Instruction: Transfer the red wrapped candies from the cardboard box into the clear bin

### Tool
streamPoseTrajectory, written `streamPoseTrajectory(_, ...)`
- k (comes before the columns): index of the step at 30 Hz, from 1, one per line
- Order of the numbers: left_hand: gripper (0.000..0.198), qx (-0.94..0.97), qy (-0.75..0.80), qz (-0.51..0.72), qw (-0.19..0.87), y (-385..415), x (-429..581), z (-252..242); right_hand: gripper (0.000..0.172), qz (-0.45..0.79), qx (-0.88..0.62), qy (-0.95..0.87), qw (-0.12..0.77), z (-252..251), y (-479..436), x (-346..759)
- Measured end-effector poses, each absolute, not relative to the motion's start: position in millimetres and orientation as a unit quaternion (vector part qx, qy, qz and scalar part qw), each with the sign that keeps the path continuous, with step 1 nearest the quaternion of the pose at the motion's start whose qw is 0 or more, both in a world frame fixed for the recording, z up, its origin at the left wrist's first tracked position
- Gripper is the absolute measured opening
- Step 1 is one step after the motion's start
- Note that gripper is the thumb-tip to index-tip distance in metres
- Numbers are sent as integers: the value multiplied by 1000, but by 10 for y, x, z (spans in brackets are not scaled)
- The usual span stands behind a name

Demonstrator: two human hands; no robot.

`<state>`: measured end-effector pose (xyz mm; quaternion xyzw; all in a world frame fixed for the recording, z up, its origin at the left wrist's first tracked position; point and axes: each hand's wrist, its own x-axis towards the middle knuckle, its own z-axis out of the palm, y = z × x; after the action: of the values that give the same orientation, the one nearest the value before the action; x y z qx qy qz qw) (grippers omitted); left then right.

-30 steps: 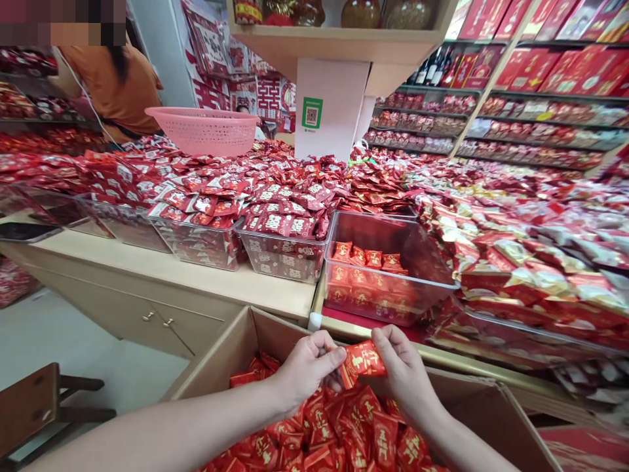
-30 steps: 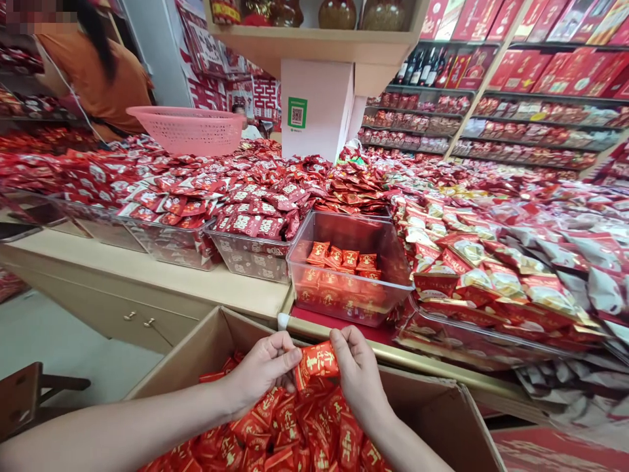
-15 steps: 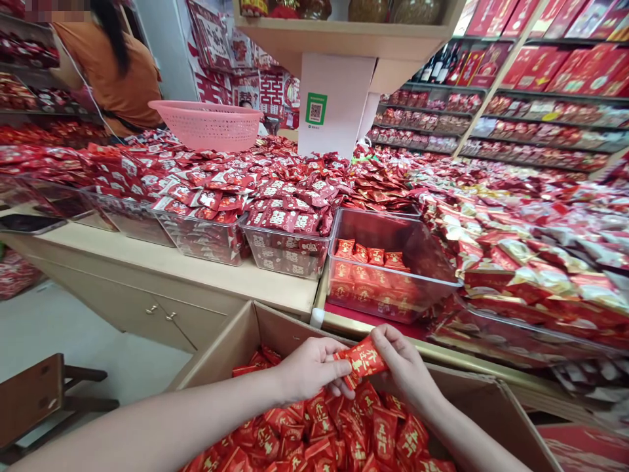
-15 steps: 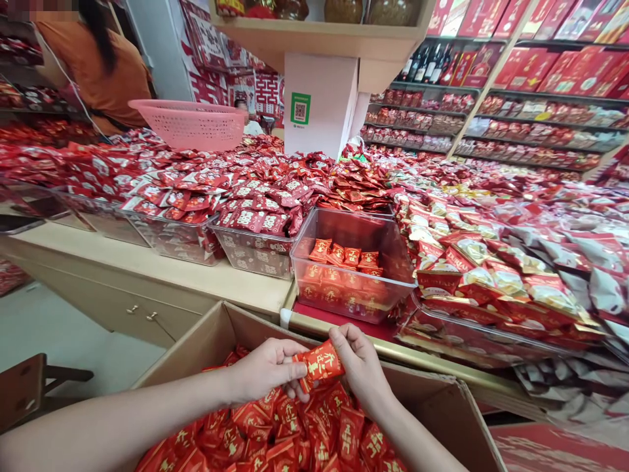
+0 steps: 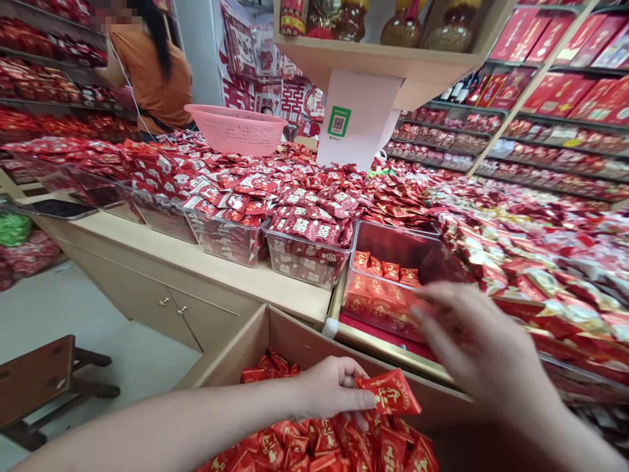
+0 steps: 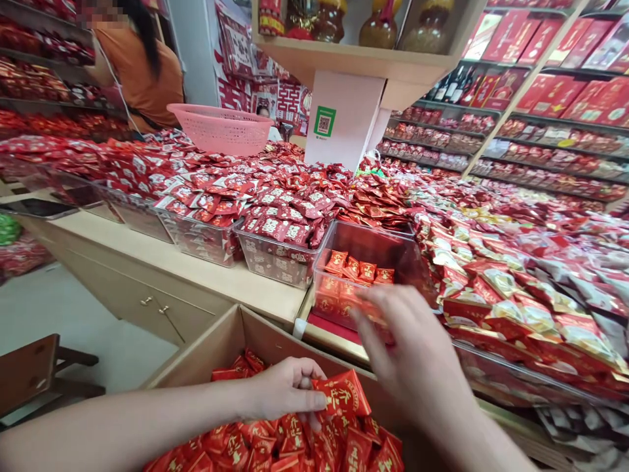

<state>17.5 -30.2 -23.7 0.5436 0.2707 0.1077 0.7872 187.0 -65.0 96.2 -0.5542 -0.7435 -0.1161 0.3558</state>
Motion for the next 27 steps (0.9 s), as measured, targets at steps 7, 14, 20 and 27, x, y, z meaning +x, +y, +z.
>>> streamPoseTrajectory(7, 35, 509, 257, 206, 795, -280, 155, -113, 17, 21, -589, -738, 329, 1381, 72, 1650)
streamPoseTrajectory(14, 26, 457, 249, 333, 786, -138, 3, 119, 19, 43, -630, -653, 417, 818, -622, 1414)
streamPoseTrajectory(20, 24, 446, 206, 329, 807, -199, 66, 104, 33, 459, -575, -434, 520, 259, -742, 1282)
streamPoseTrajectory(27, 19, 567, 363, 194, 714, 9, 44, -120, 21, 458, -575, -498, 460, -158, -615, 1347)
